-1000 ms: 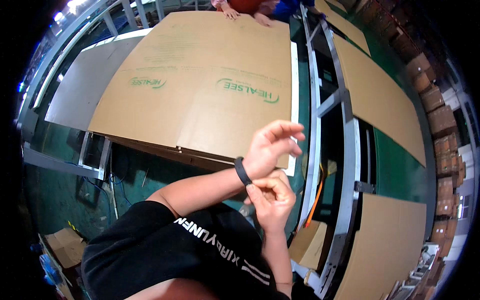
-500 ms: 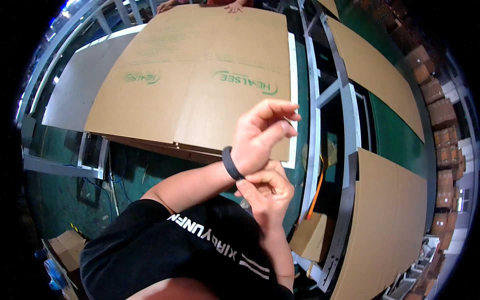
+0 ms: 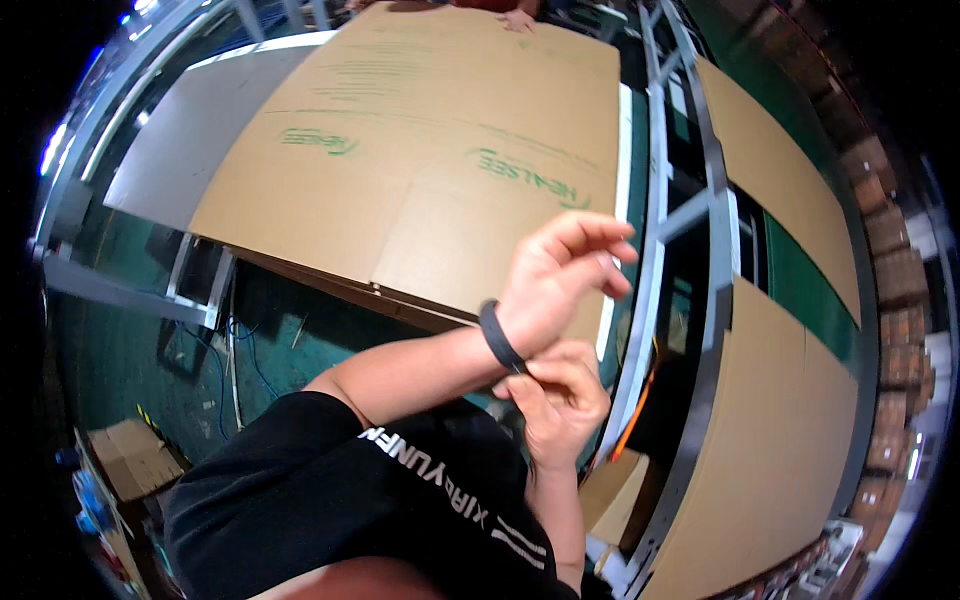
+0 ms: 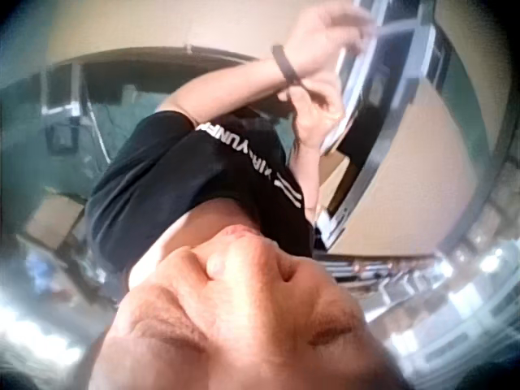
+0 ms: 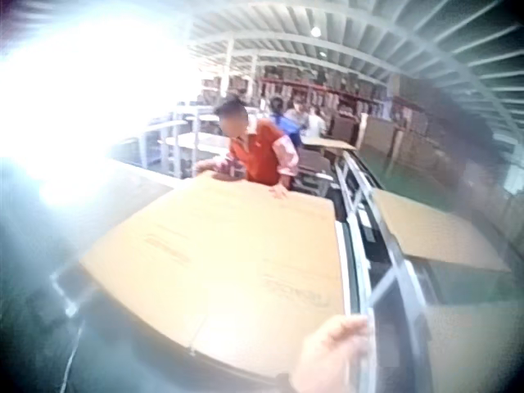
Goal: The person folds and assembles flat cardboard boxes on a workbench. They fold the side flaps, tuck the tabs into slots, and then place the assembled boxes onto a conveyor belt.
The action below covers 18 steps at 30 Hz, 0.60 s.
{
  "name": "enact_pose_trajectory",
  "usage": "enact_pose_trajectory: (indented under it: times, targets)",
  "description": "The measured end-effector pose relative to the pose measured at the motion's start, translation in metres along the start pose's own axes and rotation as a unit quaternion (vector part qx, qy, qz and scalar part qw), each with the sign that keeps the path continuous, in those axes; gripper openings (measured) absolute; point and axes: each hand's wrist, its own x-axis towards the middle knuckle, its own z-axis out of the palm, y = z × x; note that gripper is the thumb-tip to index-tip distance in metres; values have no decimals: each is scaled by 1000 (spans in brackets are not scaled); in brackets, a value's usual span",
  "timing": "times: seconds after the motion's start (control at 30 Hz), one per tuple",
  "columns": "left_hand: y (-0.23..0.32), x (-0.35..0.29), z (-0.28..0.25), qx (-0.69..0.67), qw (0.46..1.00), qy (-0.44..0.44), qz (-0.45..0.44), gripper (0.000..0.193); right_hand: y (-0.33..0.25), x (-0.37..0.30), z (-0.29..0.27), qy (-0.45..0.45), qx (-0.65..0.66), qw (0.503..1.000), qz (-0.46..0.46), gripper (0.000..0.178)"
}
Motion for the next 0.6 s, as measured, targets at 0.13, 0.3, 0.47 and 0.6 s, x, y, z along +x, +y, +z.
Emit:
enact_pose_trajectory:
  times: [0.13, 0.3, 0.47, 0.6]
  targets:
    - [6, 5, 5, 12, 1000, 3, -14, 27, -2, 4, 1, 12, 7, 1000, -5, 20]
    - [4, 3, 8, 17, 1000, -2, -7, 27, -8, 2, 6, 39, -14, 999, 6, 18]
    - [6, 6, 13, 48, 999, -2, 20, 26, -12, 6, 6, 40, -54, 998, 6, 13]
    - [1, -10, 22, 48, 996, -25, 66, 26, -14, -9, -1, 48, -92, 994, -17, 12]
